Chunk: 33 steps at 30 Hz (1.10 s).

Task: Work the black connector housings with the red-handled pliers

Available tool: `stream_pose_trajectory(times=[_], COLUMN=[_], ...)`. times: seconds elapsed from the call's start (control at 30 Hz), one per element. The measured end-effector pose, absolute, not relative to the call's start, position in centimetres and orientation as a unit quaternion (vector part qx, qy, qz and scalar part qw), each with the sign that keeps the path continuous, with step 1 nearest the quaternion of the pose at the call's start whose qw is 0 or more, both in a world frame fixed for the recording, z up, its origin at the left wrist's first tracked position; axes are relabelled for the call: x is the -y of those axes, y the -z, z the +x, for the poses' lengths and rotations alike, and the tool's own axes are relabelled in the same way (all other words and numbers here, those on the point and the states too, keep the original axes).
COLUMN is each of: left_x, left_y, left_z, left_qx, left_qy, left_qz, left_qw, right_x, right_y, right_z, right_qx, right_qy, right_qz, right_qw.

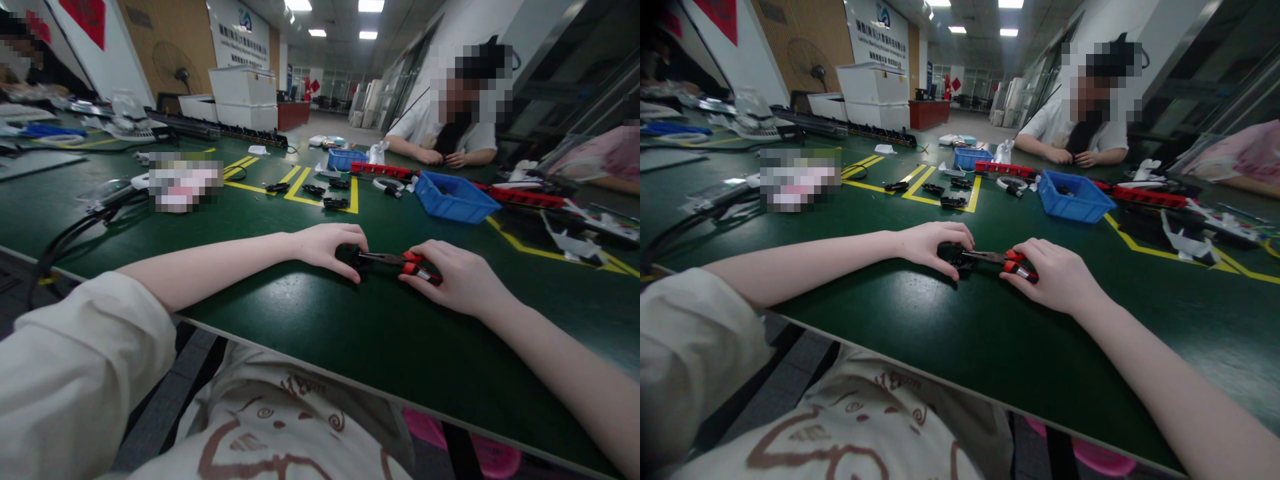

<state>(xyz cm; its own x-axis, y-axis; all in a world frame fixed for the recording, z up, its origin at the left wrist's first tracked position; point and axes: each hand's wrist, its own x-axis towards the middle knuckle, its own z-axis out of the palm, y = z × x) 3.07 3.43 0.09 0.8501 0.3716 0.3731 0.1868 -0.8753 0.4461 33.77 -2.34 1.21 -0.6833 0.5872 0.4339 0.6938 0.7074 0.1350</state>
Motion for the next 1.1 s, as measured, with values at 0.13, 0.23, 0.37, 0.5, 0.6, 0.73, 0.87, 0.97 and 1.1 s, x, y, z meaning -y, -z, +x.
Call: stream_pose_trajectory(times=[0.13,0.23,0.37,0.5,0.6,0.73,0.87,0.97,1.1], left_x=[-3.45,-3.51,-3.57,-3.51,-3.49,-3.55,-3.58,-3.56,-3.55], left_y=[0.02,0.09,0.12,0.09,0.13,0.2,0.24,0.23,0.2], left_z=[3.1,3.14,3.17,3.15,3.13,3.16,3.21,3.22,3.22], left_qx=[-0.147,-0.142,-0.143,-0.156,-0.15,-0.143,-0.142,-0.146,-0.156], left_qy=[-0.235,-0.24,-0.249,-0.245,-0.247,-0.251,-0.245,-0.237,-0.219], left_qz=[0.939,0.938,0.935,0.934,0.936,0.938,0.941,0.944,0.948], left_qw=[0.202,0.204,0.209,0.208,0.2,0.194,0.185,0.176,0.171], right_x=[2.32,2.49,2.76,2.68,2.54,2.45,2.45,2.54,2.67], right_y=[-1.17,-1.3,-1.53,-1.42,-1.16,-0.84,-0.76,-0.88,-1.01], right_z=[33.76,33.72,33.7,33.73,33.62,33.35,33.29,33.33,33.29], right_qx=[0.903,0.899,0.89,0.886,0.886,0.885,0.887,0.89,0.891], right_qy=[0.161,0.172,0.179,0.195,0.216,0.229,0.214,0.208,0.214], right_qz=[-0.353,-0.355,-0.373,-0.375,-0.367,-0.36,-0.362,-0.362,-0.361], right_qw=[0.185,0.19,0.194,0.191,0.183,0.185,0.189,0.184,0.171])
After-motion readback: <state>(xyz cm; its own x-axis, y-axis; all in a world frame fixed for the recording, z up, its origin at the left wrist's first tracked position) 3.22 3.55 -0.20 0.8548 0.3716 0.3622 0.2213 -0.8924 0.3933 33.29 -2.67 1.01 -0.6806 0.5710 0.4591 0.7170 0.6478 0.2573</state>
